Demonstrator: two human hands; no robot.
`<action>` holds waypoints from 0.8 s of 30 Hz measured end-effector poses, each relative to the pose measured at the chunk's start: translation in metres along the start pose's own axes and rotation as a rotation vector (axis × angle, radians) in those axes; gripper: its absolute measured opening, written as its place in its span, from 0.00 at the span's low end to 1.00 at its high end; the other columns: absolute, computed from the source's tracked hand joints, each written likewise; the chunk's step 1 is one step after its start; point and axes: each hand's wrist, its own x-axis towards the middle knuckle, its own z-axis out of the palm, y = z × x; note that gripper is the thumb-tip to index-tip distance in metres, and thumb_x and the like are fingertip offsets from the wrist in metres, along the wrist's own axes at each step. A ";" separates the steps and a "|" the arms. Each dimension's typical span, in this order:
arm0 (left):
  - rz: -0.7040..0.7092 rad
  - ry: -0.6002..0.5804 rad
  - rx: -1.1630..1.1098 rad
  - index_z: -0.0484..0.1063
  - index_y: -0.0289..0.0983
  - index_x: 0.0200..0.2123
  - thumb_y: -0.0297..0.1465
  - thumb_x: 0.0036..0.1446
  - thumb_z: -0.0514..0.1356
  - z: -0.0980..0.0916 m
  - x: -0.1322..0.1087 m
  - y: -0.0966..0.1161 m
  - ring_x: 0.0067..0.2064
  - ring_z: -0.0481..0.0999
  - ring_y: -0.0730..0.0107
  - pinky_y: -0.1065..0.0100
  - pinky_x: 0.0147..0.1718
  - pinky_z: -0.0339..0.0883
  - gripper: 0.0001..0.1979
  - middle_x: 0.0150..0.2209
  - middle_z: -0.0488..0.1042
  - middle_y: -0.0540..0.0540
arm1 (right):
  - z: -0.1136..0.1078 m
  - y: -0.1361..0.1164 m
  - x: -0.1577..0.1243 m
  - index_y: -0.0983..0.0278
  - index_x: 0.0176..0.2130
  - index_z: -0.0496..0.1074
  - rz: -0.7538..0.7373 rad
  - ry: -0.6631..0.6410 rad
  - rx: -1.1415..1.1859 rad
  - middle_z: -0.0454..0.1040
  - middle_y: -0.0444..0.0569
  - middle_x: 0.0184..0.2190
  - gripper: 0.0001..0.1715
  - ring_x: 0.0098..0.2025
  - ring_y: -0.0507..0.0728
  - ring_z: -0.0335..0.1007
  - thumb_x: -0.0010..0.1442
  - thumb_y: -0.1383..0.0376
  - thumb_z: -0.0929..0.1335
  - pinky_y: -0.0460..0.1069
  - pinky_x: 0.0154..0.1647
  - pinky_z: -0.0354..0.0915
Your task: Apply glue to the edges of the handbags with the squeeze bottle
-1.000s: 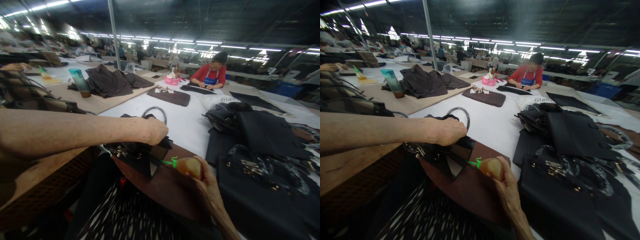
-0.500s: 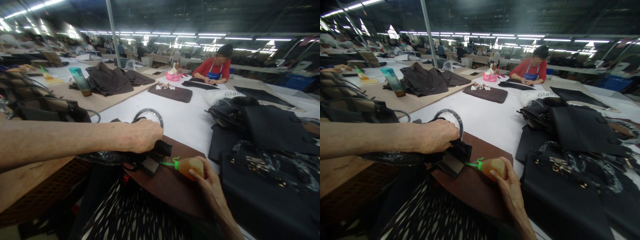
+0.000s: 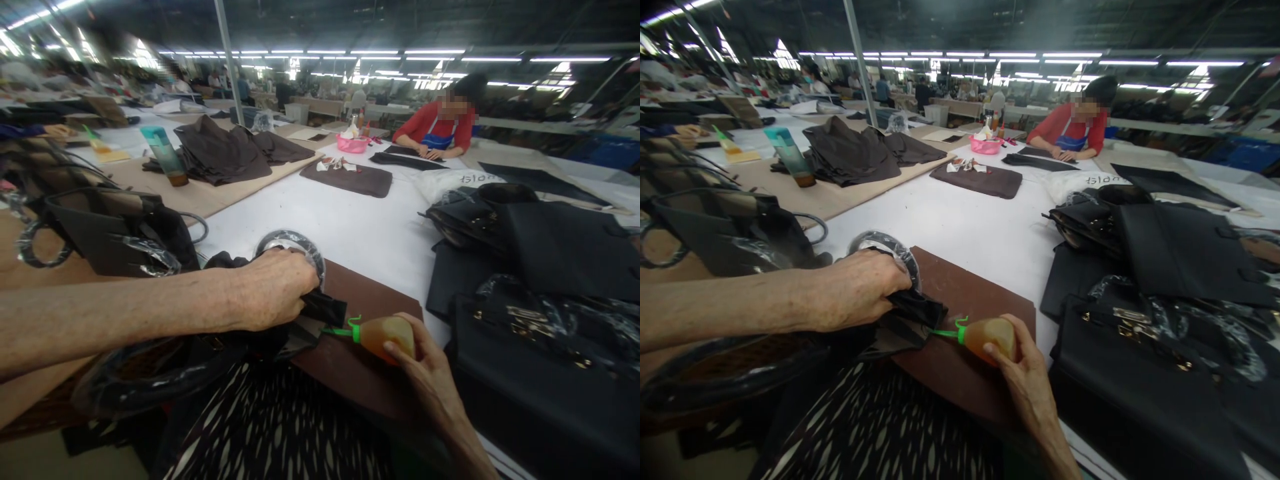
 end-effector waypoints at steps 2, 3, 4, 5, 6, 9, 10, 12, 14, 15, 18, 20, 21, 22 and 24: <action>0.001 0.003 0.001 0.71 0.36 0.25 0.25 0.41 0.52 0.003 -0.003 0.000 0.31 0.73 0.61 0.65 0.30 0.64 0.09 0.27 0.73 0.44 | 0.000 0.000 -0.003 0.60 0.46 0.66 0.013 0.002 0.018 0.71 0.45 0.38 0.28 0.39 0.60 0.68 0.48 0.52 0.71 0.49 0.39 0.66; 0.000 -0.002 0.001 0.71 0.36 0.25 0.25 0.41 0.52 0.004 -0.004 0.001 0.31 0.73 0.61 0.65 0.30 0.64 0.09 0.27 0.74 0.44 | 0.000 0.000 -0.004 0.60 0.46 0.66 0.020 0.000 0.023 0.71 0.45 0.38 0.28 0.39 0.60 0.68 0.48 0.52 0.72 0.49 0.38 0.66; -0.005 -0.008 0.000 0.71 0.36 0.26 0.25 0.42 0.52 0.005 -0.005 0.001 0.32 0.73 0.61 0.65 0.30 0.64 0.09 0.28 0.74 0.44 | 0.000 0.001 -0.005 0.61 0.46 0.66 0.026 -0.002 0.025 0.71 0.45 0.37 0.28 0.38 0.60 0.68 0.48 0.52 0.72 0.48 0.37 0.66; -0.011 -0.015 -0.003 0.71 0.36 0.26 0.25 0.42 0.52 0.005 -0.007 0.002 0.32 0.73 0.61 0.65 0.30 0.63 0.09 0.28 0.74 0.44 | -0.001 0.001 -0.006 0.61 0.45 0.66 0.030 -0.006 0.022 0.71 0.45 0.37 0.28 0.37 0.59 0.68 0.48 0.52 0.72 0.48 0.36 0.66; -0.018 -0.020 -0.008 0.71 0.36 0.26 0.25 0.42 0.52 0.006 -0.008 0.002 0.32 0.73 0.61 0.65 0.29 0.63 0.09 0.28 0.74 0.44 | -0.001 0.002 -0.007 0.61 0.45 0.67 0.031 -0.007 0.015 0.71 0.45 0.37 0.28 0.37 0.59 0.68 0.48 0.52 0.72 0.48 0.35 0.66; -0.015 -0.004 -0.033 0.70 0.37 0.25 0.24 0.41 0.52 0.010 -0.011 0.004 0.32 0.73 0.62 0.66 0.29 0.63 0.09 0.28 0.74 0.45 | -0.002 0.006 -0.010 0.61 0.45 0.67 0.043 0.002 -0.003 0.71 0.46 0.37 0.27 0.37 0.60 0.68 0.48 0.53 0.72 0.48 0.34 0.66; -0.011 0.009 -0.044 0.70 0.37 0.25 0.24 0.41 0.52 0.012 -0.013 0.004 0.32 0.73 0.62 0.66 0.29 0.62 0.09 0.28 0.74 0.45 | -0.003 0.006 -0.011 0.62 0.45 0.67 0.057 0.003 0.001 0.71 0.46 0.37 0.27 0.37 0.60 0.68 0.49 0.53 0.72 0.49 0.34 0.66; -0.005 0.025 -0.068 0.69 0.37 0.25 0.23 0.41 0.51 0.017 -0.016 0.005 0.31 0.73 0.63 0.66 0.29 0.62 0.09 0.28 0.74 0.46 | -0.003 0.007 -0.013 0.62 0.46 0.67 0.090 0.000 0.027 0.72 0.46 0.36 0.27 0.37 0.61 0.68 0.49 0.52 0.71 0.49 0.33 0.67; -0.019 0.036 -0.101 0.69 0.37 0.26 0.23 0.42 0.51 0.024 -0.020 0.005 0.30 0.73 0.64 0.67 0.27 0.61 0.09 0.27 0.74 0.47 | -0.002 0.007 -0.014 0.62 0.46 0.67 0.111 -0.006 0.056 0.72 0.46 0.36 0.27 0.36 0.61 0.69 0.49 0.52 0.71 0.49 0.33 0.67; -0.027 0.041 -0.120 0.69 0.38 0.26 0.23 0.43 0.51 0.027 -0.022 0.006 0.30 0.73 0.65 0.68 0.26 0.60 0.09 0.27 0.74 0.48 | -0.001 0.006 -0.015 0.62 0.46 0.66 0.114 -0.007 0.065 0.72 0.46 0.36 0.27 0.36 0.60 0.68 0.49 0.52 0.71 0.49 0.33 0.67; -0.037 0.050 -0.168 0.70 0.38 0.26 0.24 0.45 0.52 0.033 -0.026 0.008 0.29 0.72 0.67 0.69 0.25 0.59 0.08 0.26 0.74 0.49 | 0.002 0.001 -0.015 0.61 0.45 0.66 0.107 0.005 0.055 0.71 0.45 0.35 0.27 0.36 0.60 0.68 0.49 0.51 0.71 0.49 0.33 0.67; -0.040 0.063 -0.180 0.70 0.38 0.26 0.24 0.45 0.52 0.035 -0.027 0.009 0.28 0.72 0.67 0.70 0.24 0.58 0.08 0.26 0.74 0.49 | 0.005 -0.002 -0.015 0.62 0.45 0.66 0.104 0.028 0.033 0.71 0.45 0.35 0.28 0.36 0.60 0.68 0.48 0.51 0.71 0.49 0.34 0.66; -0.045 0.070 -0.185 0.70 0.38 0.26 0.24 0.45 0.52 0.035 -0.027 0.010 0.28 0.72 0.67 0.70 0.24 0.58 0.08 0.26 0.74 0.49 | 0.006 -0.003 -0.015 0.62 0.44 0.66 0.102 0.041 0.022 0.71 0.45 0.35 0.28 0.37 0.60 0.68 0.48 0.51 0.71 0.49 0.35 0.66; -0.054 0.074 -0.191 0.70 0.38 0.27 0.23 0.45 0.52 0.035 -0.027 0.011 0.29 0.72 0.67 0.70 0.24 0.58 0.09 0.26 0.74 0.49 | 0.007 -0.003 -0.015 0.62 0.44 0.66 0.100 0.052 0.013 0.71 0.45 0.35 0.28 0.37 0.60 0.68 0.48 0.51 0.71 0.49 0.35 0.66; -0.071 0.067 -0.207 0.70 0.38 0.28 0.23 0.44 0.51 0.034 -0.028 0.012 0.29 0.73 0.66 0.70 0.25 0.58 0.10 0.27 0.74 0.49 | 0.007 -0.004 -0.016 0.62 0.45 0.66 0.104 0.053 0.003 0.70 0.44 0.35 0.29 0.36 0.59 0.67 0.48 0.51 0.72 0.48 0.36 0.66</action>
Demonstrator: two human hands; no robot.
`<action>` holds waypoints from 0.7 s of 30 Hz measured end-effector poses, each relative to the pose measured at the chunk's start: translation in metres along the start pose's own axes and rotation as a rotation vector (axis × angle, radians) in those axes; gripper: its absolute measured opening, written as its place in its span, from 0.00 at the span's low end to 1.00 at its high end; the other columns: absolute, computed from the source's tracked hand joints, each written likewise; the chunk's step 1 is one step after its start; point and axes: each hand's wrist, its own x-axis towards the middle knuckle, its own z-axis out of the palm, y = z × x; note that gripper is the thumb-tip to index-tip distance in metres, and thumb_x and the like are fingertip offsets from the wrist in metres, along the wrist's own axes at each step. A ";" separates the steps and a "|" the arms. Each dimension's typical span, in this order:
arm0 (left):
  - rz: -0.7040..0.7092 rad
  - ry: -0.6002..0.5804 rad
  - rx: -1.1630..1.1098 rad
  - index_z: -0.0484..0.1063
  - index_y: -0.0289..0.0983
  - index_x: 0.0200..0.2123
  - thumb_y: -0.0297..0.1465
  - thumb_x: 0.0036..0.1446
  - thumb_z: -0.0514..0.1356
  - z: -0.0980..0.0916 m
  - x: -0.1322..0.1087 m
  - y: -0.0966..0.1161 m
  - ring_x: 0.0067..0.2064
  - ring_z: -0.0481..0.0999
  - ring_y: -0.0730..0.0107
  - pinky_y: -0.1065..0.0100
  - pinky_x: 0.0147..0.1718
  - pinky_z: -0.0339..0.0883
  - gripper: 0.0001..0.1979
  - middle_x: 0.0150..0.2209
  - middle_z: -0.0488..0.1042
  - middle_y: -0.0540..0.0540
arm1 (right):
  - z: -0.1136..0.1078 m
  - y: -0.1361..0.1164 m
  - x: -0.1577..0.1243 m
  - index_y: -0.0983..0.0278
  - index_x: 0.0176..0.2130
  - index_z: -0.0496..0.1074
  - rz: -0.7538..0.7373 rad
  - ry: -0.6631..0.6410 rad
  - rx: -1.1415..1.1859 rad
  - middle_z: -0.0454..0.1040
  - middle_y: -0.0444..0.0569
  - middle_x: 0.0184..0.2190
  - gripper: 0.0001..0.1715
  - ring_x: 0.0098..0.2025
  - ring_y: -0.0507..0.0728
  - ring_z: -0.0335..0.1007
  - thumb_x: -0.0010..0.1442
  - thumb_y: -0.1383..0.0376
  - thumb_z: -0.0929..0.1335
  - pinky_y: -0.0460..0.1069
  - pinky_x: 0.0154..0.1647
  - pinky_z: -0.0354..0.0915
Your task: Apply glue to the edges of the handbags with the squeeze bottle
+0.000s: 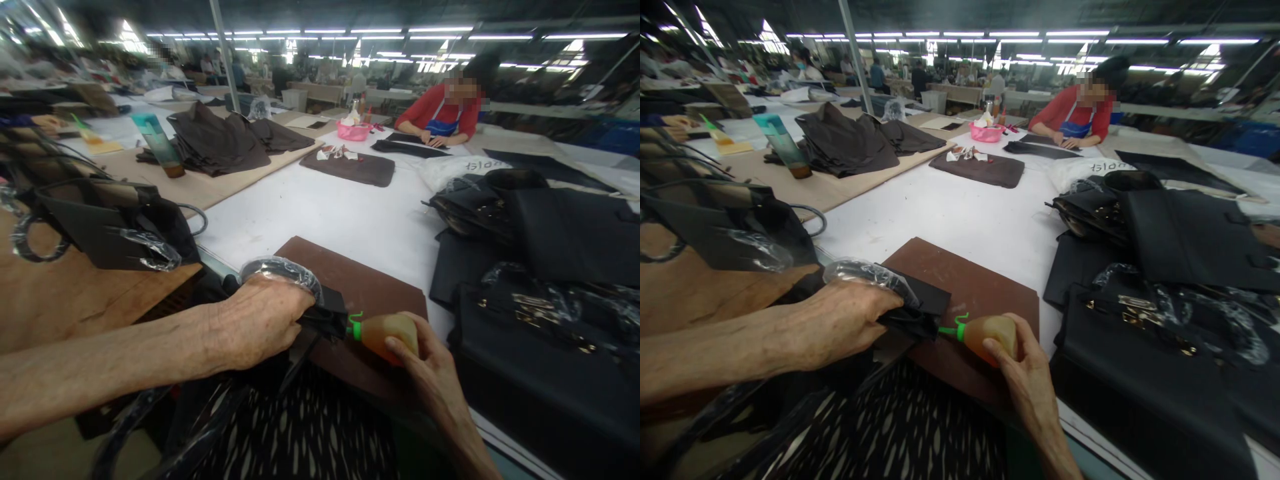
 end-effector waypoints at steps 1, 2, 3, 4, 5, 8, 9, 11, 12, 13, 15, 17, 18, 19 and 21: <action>-0.009 -0.007 -0.005 0.70 0.38 0.28 0.23 0.44 0.51 0.000 0.000 0.001 0.29 0.73 0.66 0.69 0.24 0.58 0.10 0.27 0.74 0.49 | -0.001 0.000 -0.001 0.62 0.45 0.66 0.010 -0.011 -0.001 0.71 0.44 0.35 0.29 0.36 0.59 0.67 0.48 0.51 0.71 0.48 0.35 0.66; -0.015 -0.015 -0.008 0.70 0.38 0.28 0.23 0.44 0.51 -0.001 0.000 0.001 0.29 0.73 0.66 0.69 0.24 0.58 0.10 0.27 0.74 0.49 | -0.001 -0.001 -0.001 0.62 0.45 0.66 0.023 -0.029 0.000 0.71 0.44 0.34 0.28 0.36 0.59 0.67 0.49 0.51 0.71 0.48 0.34 0.66; -0.020 -0.019 -0.009 0.70 0.39 0.28 0.23 0.44 0.51 -0.001 0.000 0.002 0.29 0.73 0.66 0.69 0.24 0.58 0.10 0.27 0.74 0.49 | -0.003 -0.002 -0.002 0.61 0.46 0.65 0.037 -0.051 0.007 0.71 0.44 0.35 0.28 0.35 0.59 0.67 0.49 0.51 0.71 0.48 0.33 0.66; -0.022 -0.020 -0.010 0.69 0.39 0.27 0.23 0.44 0.51 0.000 0.000 0.002 0.29 0.73 0.66 0.69 0.24 0.58 0.09 0.26 0.74 0.49 | -0.004 -0.004 -0.002 0.61 0.46 0.65 0.051 -0.073 0.017 0.71 0.44 0.35 0.28 0.35 0.59 0.67 0.50 0.51 0.71 0.48 0.32 0.66; -0.021 -0.021 -0.013 0.69 0.39 0.27 0.23 0.45 0.51 0.000 0.000 0.002 0.29 0.72 0.66 0.69 0.24 0.58 0.09 0.26 0.73 0.49 | -0.005 -0.006 -0.003 0.61 0.45 0.66 0.065 -0.087 0.028 0.72 0.45 0.34 0.27 0.35 0.59 0.68 0.50 0.51 0.71 0.48 0.30 0.66; -0.014 -0.015 -0.016 0.69 0.39 0.27 0.23 0.45 0.51 0.001 0.000 0.002 0.29 0.72 0.66 0.69 0.25 0.59 0.08 0.27 0.73 0.49 | -0.005 -0.013 -0.005 0.62 0.42 0.68 0.089 -0.071 0.066 0.72 0.45 0.31 0.25 0.33 0.59 0.68 0.49 0.51 0.71 0.47 0.26 0.65; -0.015 -0.014 -0.013 0.69 0.39 0.27 0.23 0.44 0.51 0.001 -0.001 0.002 0.29 0.72 0.66 0.69 0.25 0.59 0.09 0.27 0.73 0.49 | -0.005 -0.014 -0.005 0.63 0.41 0.68 0.095 -0.056 0.080 0.72 0.45 0.30 0.25 0.33 0.59 0.68 0.48 0.51 0.71 0.47 0.25 0.65; -0.022 -0.018 -0.003 0.69 0.39 0.27 0.23 0.45 0.51 0.001 -0.001 0.002 0.29 0.72 0.66 0.69 0.25 0.59 0.09 0.27 0.73 0.49 | -0.002 -0.017 -0.006 0.63 0.40 0.68 0.105 -0.035 0.112 0.72 0.45 0.29 0.25 0.31 0.59 0.67 0.48 0.51 0.71 0.47 0.24 0.64; -0.026 -0.023 0.003 0.69 0.39 0.27 0.23 0.45 0.51 0.001 -0.002 0.002 0.29 0.72 0.66 0.69 0.25 0.59 0.08 0.27 0.73 0.49 | 0.000 -0.018 -0.007 0.63 0.40 0.68 0.113 -0.032 0.123 0.72 0.45 0.29 0.25 0.30 0.58 0.67 0.48 0.51 0.71 0.47 0.23 0.64; -0.029 -0.030 0.007 0.69 0.39 0.27 0.24 0.46 0.51 0.001 -0.002 0.002 0.28 0.72 0.66 0.69 0.25 0.59 0.08 0.26 0.73 0.49 | 0.001 -0.019 -0.007 0.63 0.41 0.68 0.122 -0.035 0.128 0.71 0.45 0.28 0.25 0.28 0.57 0.66 0.48 0.50 0.71 0.47 0.22 0.64; -0.033 -0.041 0.010 0.69 0.38 0.27 0.24 0.46 0.52 0.001 -0.002 0.002 0.28 0.72 0.66 0.69 0.24 0.59 0.08 0.26 0.73 0.49 | 0.004 -0.020 -0.009 0.63 0.41 0.68 0.139 -0.045 0.126 0.71 0.44 0.28 0.25 0.24 0.55 0.64 0.48 0.50 0.70 0.46 0.21 0.62; -0.031 -0.041 0.004 0.69 0.38 0.27 0.23 0.46 0.51 0.001 -0.002 0.002 0.28 0.72 0.66 0.69 0.24 0.59 0.08 0.26 0.73 0.49 | 0.005 -0.021 -0.010 0.63 0.41 0.67 0.141 -0.060 0.121 0.70 0.42 0.26 0.25 0.22 0.53 0.62 0.49 0.51 0.70 0.45 0.20 0.62; -0.030 -0.040 -0.001 0.69 0.38 0.27 0.23 0.46 0.51 0.001 -0.002 0.003 0.29 0.72 0.65 0.69 0.25 0.60 0.08 0.26 0.73 0.49 | 0.005 -0.022 -0.011 0.63 0.41 0.67 0.139 -0.067 0.122 0.70 0.42 0.26 0.25 0.22 0.52 0.62 0.49 0.51 0.70 0.45 0.21 0.61; -0.027 -0.039 -0.004 0.69 0.38 0.28 0.23 0.46 0.51 0.002 -0.002 0.003 0.29 0.73 0.65 0.68 0.25 0.60 0.09 0.27 0.73 0.49 | 0.004 -0.023 -0.012 0.64 0.41 0.67 0.140 -0.074 0.126 0.70 0.42 0.26 0.25 0.22 0.52 0.62 0.49 0.51 0.70 0.45 0.21 0.61; -0.021 -0.042 -0.002 0.70 0.38 0.29 0.23 0.46 0.51 0.002 -0.002 0.003 0.30 0.73 0.64 0.68 0.26 0.61 0.09 0.27 0.74 0.48 | 0.003 -0.025 -0.013 0.63 0.42 0.67 0.151 -0.091 0.136 0.70 0.42 0.26 0.26 0.22 0.53 0.62 0.49 0.50 0.70 0.45 0.21 0.62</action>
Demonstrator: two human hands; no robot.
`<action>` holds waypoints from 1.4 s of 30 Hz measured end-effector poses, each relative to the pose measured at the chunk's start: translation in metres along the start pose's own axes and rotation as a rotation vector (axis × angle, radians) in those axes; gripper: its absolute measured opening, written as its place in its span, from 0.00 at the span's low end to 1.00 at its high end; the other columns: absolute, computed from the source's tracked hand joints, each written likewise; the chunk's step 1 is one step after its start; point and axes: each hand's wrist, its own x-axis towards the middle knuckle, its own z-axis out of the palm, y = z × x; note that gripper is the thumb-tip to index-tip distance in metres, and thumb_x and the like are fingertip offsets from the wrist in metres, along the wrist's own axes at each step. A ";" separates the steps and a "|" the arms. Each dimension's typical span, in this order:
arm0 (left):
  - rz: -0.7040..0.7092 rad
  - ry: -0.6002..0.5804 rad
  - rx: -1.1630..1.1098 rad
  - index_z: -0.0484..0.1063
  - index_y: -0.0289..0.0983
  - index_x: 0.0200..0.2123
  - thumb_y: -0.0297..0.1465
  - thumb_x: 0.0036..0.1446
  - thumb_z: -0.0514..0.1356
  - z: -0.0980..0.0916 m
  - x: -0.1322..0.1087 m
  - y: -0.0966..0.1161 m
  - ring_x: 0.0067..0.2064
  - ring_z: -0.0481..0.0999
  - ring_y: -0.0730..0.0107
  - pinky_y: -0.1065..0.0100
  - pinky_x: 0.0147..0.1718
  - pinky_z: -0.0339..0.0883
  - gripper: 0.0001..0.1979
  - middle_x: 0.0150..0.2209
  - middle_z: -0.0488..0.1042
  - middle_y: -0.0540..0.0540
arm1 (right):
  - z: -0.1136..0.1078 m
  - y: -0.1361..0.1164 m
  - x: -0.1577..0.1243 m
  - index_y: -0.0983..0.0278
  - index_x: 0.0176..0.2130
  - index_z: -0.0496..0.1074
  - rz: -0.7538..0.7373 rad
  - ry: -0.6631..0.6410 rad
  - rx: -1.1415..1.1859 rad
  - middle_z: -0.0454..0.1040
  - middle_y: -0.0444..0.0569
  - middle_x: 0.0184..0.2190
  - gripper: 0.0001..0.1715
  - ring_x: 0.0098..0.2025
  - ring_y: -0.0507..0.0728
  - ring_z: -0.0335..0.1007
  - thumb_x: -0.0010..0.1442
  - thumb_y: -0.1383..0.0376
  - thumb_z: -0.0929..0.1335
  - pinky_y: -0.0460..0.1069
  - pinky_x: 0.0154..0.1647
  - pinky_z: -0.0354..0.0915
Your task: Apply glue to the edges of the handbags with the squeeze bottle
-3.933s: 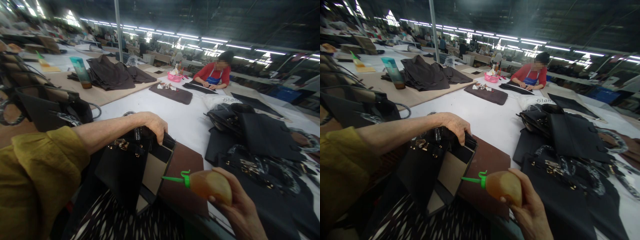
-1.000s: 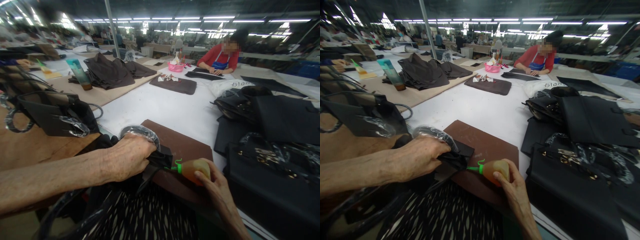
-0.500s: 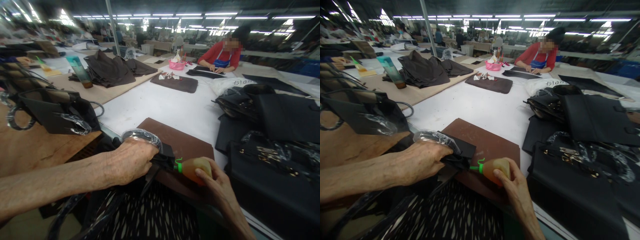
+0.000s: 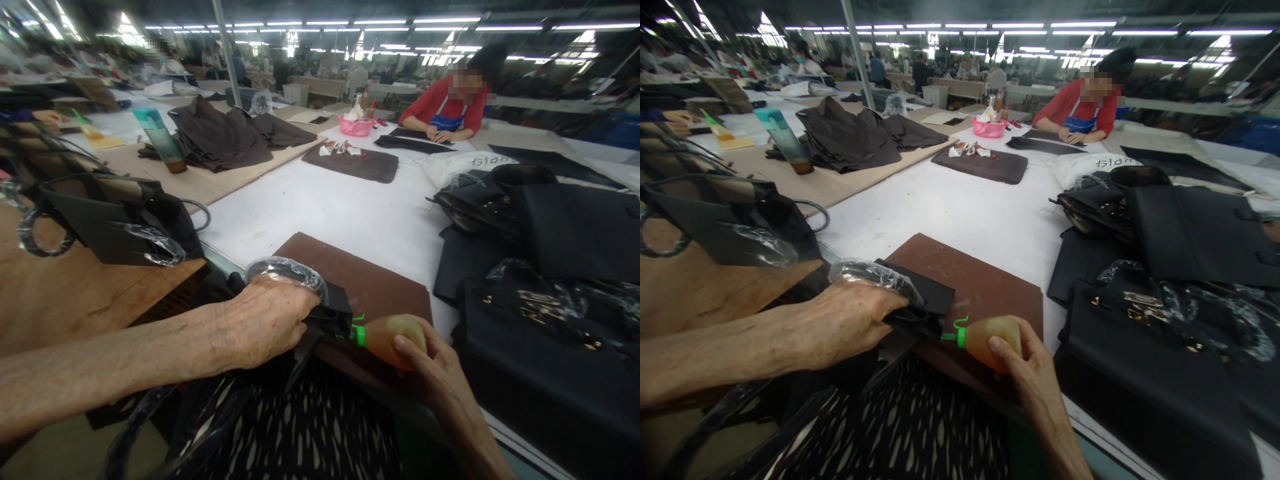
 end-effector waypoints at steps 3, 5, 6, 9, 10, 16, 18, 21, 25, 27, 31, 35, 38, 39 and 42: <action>0.006 -0.010 0.013 0.70 0.38 0.30 0.23 0.46 0.52 0.000 -0.001 0.001 0.31 0.73 0.64 0.68 0.27 0.62 0.10 0.28 0.74 0.48 | -0.003 0.000 -0.002 0.63 0.44 0.66 0.023 -0.040 0.001 0.71 0.44 0.29 0.28 0.26 0.56 0.66 0.48 0.50 0.71 0.46 0.22 0.63; 0.008 -0.011 0.017 0.70 0.38 0.30 0.23 0.46 0.52 -0.001 -0.001 0.001 0.31 0.73 0.64 0.68 0.27 0.62 0.09 0.28 0.74 0.47 | -0.006 0.000 -0.004 0.63 0.45 0.65 0.031 -0.072 -0.003 0.72 0.46 0.31 0.30 0.30 0.58 0.67 0.48 0.49 0.71 0.46 0.24 0.65; 0.009 -0.010 0.017 0.70 0.37 0.30 0.23 0.47 0.52 -0.001 -0.001 0.001 0.31 0.73 0.64 0.68 0.27 0.62 0.09 0.28 0.73 0.47 | -0.007 0.001 -0.005 0.63 0.45 0.65 0.041 -0.083 -0.002 0.72 0.46 0.32 0.31 0.31 0.59 0.68 0.48 0.49 0.71 0.46 0.25 0.66; 0.014 -0.005 0.020 0.70 0.37 0.29 0.23 0.47 0.52 -0.001 -0.001 0.001 0.30 0.73 0.65 0.69 0.27 0.62 0.09 0.27 0.73 0.47 | -0.009 0.002 -0.007 0.62 0.47 0.64 0.076 -0.086 -0.003 0.72 0.47 0.33 0.33 0.33 0.60 0.68 0.47 0.48 0.72 0.47 0.27 0.67; 0.015 -0.003 0.024 0.70 0.37 0.29 0.23 0.47 0.52 -0.001 -0.001 0.001 0.30 0.73 0.65 0.69 0.26 0.62 0.09 0.27 0.73 0.47 | -0.009 0.002 -0.008 0.62 0.47 0.64 0.075 -0.083 -0.008 0.72 0.47 0.33 0.34 0.34 0.60 0.69 0.46 0.48 0.72 0.47 0.27 0.67; 0.015 -0.022 0.036 0.70 0.38 0.31 0.23 0.46 0.51 0.002 -0.002 -0.001 0.31 0.73 0.64 0.69 0.26 0.62 0.10 0.28 0.74 0.47 | -0.008 0.006 -0.014 0.63 0.45 0.67 -0.006 -0.060 -0.008 0.72 0.47 0.33 0.31 0.34 0.59 0.68 0.46 0.50 0.72 0.46 0.31 0.66; 0.026 -0.004 0.038 0.70 0.38 0.31 0.24 0.46 0.52 0.003 -0.003 -0.001 0.31 0.73 0.64 0.69 0.26 0.62 0.10 0.28 0.74 0.48 | -0.006 0.005 -0.018 0.63 0.45 0.67 -0.007 -0.054 0.009 0.72 0.47 0.32 0.31 0.34 0.59 0.67 0.46 0.50 0.72 0.46 0.29 0.66; 0.029 0.008 0.038 0.70 0.38 0.29 0.24 0.47 0.52 0.003 -0.004 0.000 0.30 0.73 0.65 0.69 0.25 0.61 0.09 0.28 0.74 0.48 | -0.003 0.004 -0.022 0.63 0.45 0.68 -0.013 -0.061 0.003 0.72 0.46 0.31 0.30 0.32 0.58 0.67 0.47 0.50 0.72 0.46 0.26 0.65; 0.012 -0.029 0.043 0.70 0.38 0.32 0.23 0.46 0.51 0.001 -0.005 0.001 0.31 0.73 0.65 0.69 0.27 0.63 0.11 0.29 0.74 0.47 | -0.002 0.002 -0.026 0.63 0.46 0.67 -0.023 -0.077 -0.016 0.72 0.47 0.32 0.30 0.33 0.59 0.67 0.47 0.50 0.71 0.47 0.27 0.65; -0.008 -0.042 0.038 0.71 0.38 0.33 0.23 0.46 0.51 0.001 -0.005 0.002 0.32 0.74 0.64 0.69 0.28 0.63 0.12 0.30 0.75 0.47 | 0.000 -0.001 -0.028 0.63 0.46 0.67 -0.020 -0.088 -0.021 0.72 0.47 0.33 0.30 0.33 0.60 0.67 0.47 0.50 0.71 0.47 0.29 0.66; -0.029 -0.042 0.038 0.71 0.38 0.31 0.24 0.47 0.51 0.002 -0.005 0.002 0.30 0.74 0.64 0.69 0.26 0.62 0.10 0.27 0.74 0.47 | 0.001 -0.006 -0.034 0.63 0.45 0.67 0.009 -0.085 -0.006 0.72 0.47 0.31 0.30 0.31 0.60 0.68 0.47 0.49 0.71 0.46 0.24 0.65; -0.014 -0.016 0.054 0.71 0.38 0.31 0.24 0.48 0.52 0.003 -0.005 0.002 0.29 0.73 0.65 0.69 0.25 0.62 0.10 0.27 0.73 0.47 | 0.000 -0.006 -0.039 0.63 0.45 0.68 0.004 -0.110 -0.006 0.72 0.47 0.30 0.31 0.31 0.60 0.69 0.45 0.49 0.71 0.46 0.26 0.66; -0.026 -0.003 0.070 0.72 0.38 0.32 0.24 0.48 0.52 0.005 -0.005 0.003 0.30 0.74 0.66 0.70 0.25 0.62 0.10 0.26 0.74 0.47 | 0.001 -0.006 -0.045 0.63 0.45 0.68 0.039 -0.109 0.007 0.74 0.48 0.31 0.33 0.32 0.61 0.70 0.43 0.48 0.72 0.47 0.27 0.67; -0.030 -0.002 0.073 0.72 0.38 0.31 0.24 0.48 0.52 0.005 -0.005 0.003 0.29 0.74 0.66 0.70 0.25 0.62 0.10 0.26 0.74 0.47 | 0.003 -0.007 -0.047 0.62 0.44 0.68 0.052 -0.088 0.016 0.74 0.48 0.31 0.33 0.32 0.61 0.69 0.43 0.48 0.72 0.46 0.28 0.67; -0.032 -0.002 0.076 0.72 0.37 0.30 0.24 0.48 0.52 0.005 -0.005 0.004 0.29 0.73 0.66 0.70 0.25 0.62 0.10 0.25 0.73 0.47 | 0.009 -0.009 -0.054 0.62 0.43 0.68 0.073 -0.013 0.083 0.73 0.46 0.29 0.32 0.30 0.59 0.67 0.43 0.48 0.72 0.45 0.24 0.64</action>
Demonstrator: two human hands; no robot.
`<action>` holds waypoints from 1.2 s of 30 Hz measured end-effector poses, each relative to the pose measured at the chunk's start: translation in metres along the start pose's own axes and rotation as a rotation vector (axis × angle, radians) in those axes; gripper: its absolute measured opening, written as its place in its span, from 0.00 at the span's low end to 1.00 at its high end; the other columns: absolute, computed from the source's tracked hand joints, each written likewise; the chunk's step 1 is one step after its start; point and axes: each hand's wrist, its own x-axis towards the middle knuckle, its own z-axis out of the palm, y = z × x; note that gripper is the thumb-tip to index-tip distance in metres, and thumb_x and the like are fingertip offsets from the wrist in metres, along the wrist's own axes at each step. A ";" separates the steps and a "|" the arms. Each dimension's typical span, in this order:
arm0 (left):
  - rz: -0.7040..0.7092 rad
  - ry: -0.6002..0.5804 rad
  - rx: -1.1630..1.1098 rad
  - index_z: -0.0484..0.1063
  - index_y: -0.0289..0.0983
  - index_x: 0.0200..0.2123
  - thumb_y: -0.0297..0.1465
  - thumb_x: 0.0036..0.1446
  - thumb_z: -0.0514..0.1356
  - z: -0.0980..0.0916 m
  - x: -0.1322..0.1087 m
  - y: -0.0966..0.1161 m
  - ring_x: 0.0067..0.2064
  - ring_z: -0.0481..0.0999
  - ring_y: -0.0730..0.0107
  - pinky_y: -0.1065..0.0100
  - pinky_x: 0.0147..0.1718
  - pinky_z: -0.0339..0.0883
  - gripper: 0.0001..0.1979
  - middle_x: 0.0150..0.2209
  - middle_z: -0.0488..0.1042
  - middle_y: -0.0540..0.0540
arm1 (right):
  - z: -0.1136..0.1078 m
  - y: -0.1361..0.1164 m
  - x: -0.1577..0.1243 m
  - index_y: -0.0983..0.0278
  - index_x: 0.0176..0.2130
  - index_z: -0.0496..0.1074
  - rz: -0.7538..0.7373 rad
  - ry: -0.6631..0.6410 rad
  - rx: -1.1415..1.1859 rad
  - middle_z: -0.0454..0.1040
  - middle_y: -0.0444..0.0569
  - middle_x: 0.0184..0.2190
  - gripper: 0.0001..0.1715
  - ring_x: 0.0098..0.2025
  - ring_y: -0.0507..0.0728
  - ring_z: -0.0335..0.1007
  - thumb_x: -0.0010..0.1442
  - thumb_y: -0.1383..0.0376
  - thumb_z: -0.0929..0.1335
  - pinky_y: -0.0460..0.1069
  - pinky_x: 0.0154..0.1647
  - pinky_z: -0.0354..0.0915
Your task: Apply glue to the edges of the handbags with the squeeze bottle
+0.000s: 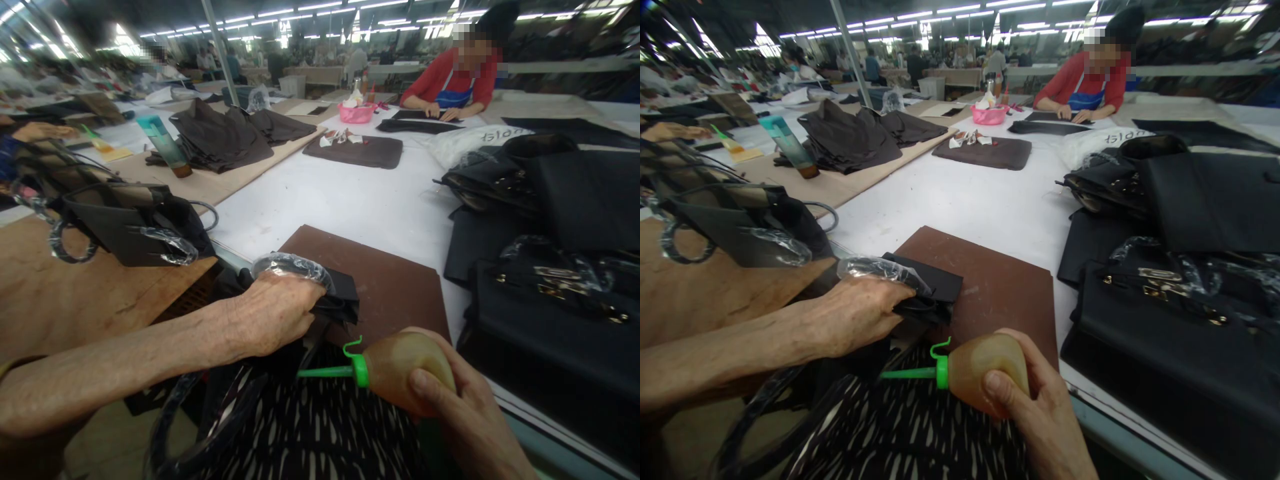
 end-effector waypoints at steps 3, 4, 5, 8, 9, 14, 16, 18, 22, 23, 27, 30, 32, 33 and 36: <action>0.006 0.012 0.006 0.71 0.37 0.29 0.24 0.48 0.51 -0.002 0.000 0.000 0.30 0.74 0.66 0.70 0.26 0.63 0.09 0.26 0.73 0.47 | 0.006 0.002 -0.003 0.63 0.43 0.68 0.024 -0.018 0.093 0.70 0.45 0.26 0.31 0.26 0.57 0.64 0.45 0.48 0.71 0.45 0.19 0.60; 0.011 0.010 0.006 0.71 0.37 0.29 0.25 0.49 0.51 -0.003 0.001 -0.001 0.30 0.74 0.66 0.70 0.26 0.63 0.09 0.26 0.73 0.47 | 0.007 0.004 -0.003 0.63 0.43 0.68 0.030 -0.031 0.119 0.69 0.45 0.25 0.30 0.25 0.56 0.62 0.46 0.48 0.70 0.45 0.18 0.59; 0.019 0.001 0.004 0.71 0.37 0.29 0.25 0.49 0.51 -0.004 0.000 -0.001 0.30 0.74 0.65 0.70 0.26 0.63 0.09 0.26 0.73 0.47 | 0.007 0.006 -0.002 0.64 0.42 0.68 0.031 -0.043 0.142 0.68 0.45 0.24 0.28 0.23 0.55 0.60 0.47 0.48 0.70 0.45 0.18 0.58; 0.045 -0.027 -0.006 0.70 0.37 0.28 0.24 0.49 0.51 -0.005 0.000 -0.003 0.30 0.75 0.64 0.69 0.24 0.62 0.08 0.26 0.73 0.47 | 0.007 0.012 0.001 0.65 0.40 0.69 0.018 -0.080 0.184 0.68 0.46 0.23 0.24 0.23 0.54 0.58 0.50 0.50 0.69 0.46 0.20 0.57; 0.049 -0.019 -0.004 0.69 0.37 0.28 0.24 0.48 0.51 -0.005 -0.001 -0.003 0.30 0.75 0.64 0.69 0.24 0.62 0.08 0.26 0.73 0.47 | 0.007 0.014 0.001 0.65 0.39 0.70 0.017 -0.088 0.192 0.68 0.46 0.24 0.23 0.23 0.54 0.58 0.51 0.50 0.69 0.46 0.20 0.57; 0.017 0.033 0.017 0.69 0.37 0.27 0.23 0.47 0.51 0.002 -0.002 -0.002 0.29 0.74 0.64 0.69 0.25 0.63 0.08 0.24 0.72 0.47 | 0.009 0.016 0.001 0.65 0.36 0.71 0.020 -0.083 0.213 0.67 0.46 0.24 0.21 0.22 0.54 0.57 0.50 0.51 0.69 0.45 0.18 0.56; 0.011 0.028 0.021 0.69 0.37 0.28 0.23 0.46 0.51 0.003 -0.002 -0.002 0.29 0.74 0.64 0.69 0.26 0.63 0.08 0.24 0.72 0.47 | 0.011 0.015 -0.001 0.65 0.36 0.72 0.029 -0.065 0.224 0.68 0.46 0.24 0.21 0.23 0.54 0.58 0.50 0.51 0.70 0.45 0.18 0.56; 0.006 0.023 0.022 0.70 0.37 0.28 0.23 0.46 0.52 0.002 -0.002 -0.001 0.30 0.74 0.64 0.69 0.26 0.63 0.08 0.25 0.72 0.47 | 0.012 0.015 -0.003 0.65 0.37 0.72 0.050 -0.050 0.237 0.68 0.46 0.24 0.22 0.23 0.54 0.58 0.49 0.51 0.70 0.45 0.17 0.56; 0.007 0.024 0.021 0.70 0.37 0.28 0.23 0.46 0.51 0.001 -0.001 -0.002 0.30 0.74 0.63 0.68 0.26 0.64 0.09 0.25 0.73 0.46 | 0.014 0.017 -0.008 0.65 0.36 0.71 0.071 -0.088 0.247 0.68 0.45 0.22 0.22 0.21 0.53 0.57 0.49 0.50 0.70 0.44 0.17 0.55; 0.009 0.025 0.019 0.70 0.37 0.28 0.23 0.46 0.51 0.000 0.000 -0.001 0.30 0.74 0.63 0.68 0.26 0.64 0.09 0.25 0.73 0.46 | 0.013 0.017 -0.009 0.64 0.37 0.70 0.071 -0.094 0.244 0.68 0.45 0.22 0.23 0.21 0.53 0.57 0.49 0.50 0.70 0.44 0.17 0.55; 0.001 0.011 0.004 0.70 0.37 0.28 0.23 0.46 0.51 -0.002 0.001 -0.001 0.29 0.74 0.64 0.68 0.27 0.64 0.09 0.25 0.73 0.46 | 0.005 0.013 -0.016 0.63 0.44 0.68 0.044 -0.002 0.130 0.70 0.46 0.25 0.30 0.23 0.56 0.64 0.47 0.48 0.70 0.46 0.20 0.61; 0.008 0.011 0.002 0.69 0.37 0.27 0.23 0.45 0.52 -0.002 0.001 -0.003 0.29 0.74 0.63 0.68 0.26 0.63 0.08 0.26 0.73 0.46 | -0.004 0.005 -0.019 0.61 0.46 0.68 -0.072 0.077 -0.101 0.74 0.48 0.33 0.32 0.34 0.62 0.70 0.45 0.48 0.71 0.48 0.30 0.67; 0.022 0.022 0.002 0.69 0.37 0.28 0.23 0.45 0.52 -0.001 0.001 -0.004 0.29 0.74 0.63 0.68 0.25 0.63 0.09 0.26 0.73 0.46 | -0.009 0.001 -0.019 0.59 0.46 0.68 -0.133 0.117 -0.223 0.74 0.48 0.36 0.33 0.37 0.63 0.70 0.44 0.48 0.72 0.48 0.33 0.67; 0.027 0.025 0.002 0.69 0.37 0.28 0.23 0.45 0.51 -0.001 0.000 -0.005 0.28 0.74 0.63 0.68 0.24 0.62 0.09 0.26 0.73 0.46 | -0.010 0.000 -0.017 0.58 0.47 0.68 -0.147 0.140 -0.260 0.74 0.47 0.37 0.33 0.38 0.63 0.70 0.44 0.47 0.71 0.48 0.34 0.67; 0.028 0.020 -0.003 0.69 0.37 0.28 0.23 0.45 0.51 -0.003 -0.001 -0.005 0.29 0.74 0.63 0.68 0.24 0.62 0.09 0.26 0.73 0.46 | -0.012 0.003 -0.005 0.58 0.48 0.66 -0.177 0.167 -0.309 0.73 0.45 0.39 0.34 0.39 0.61 0.69 0.46 0.47 0.71 0.47 0.38 0.65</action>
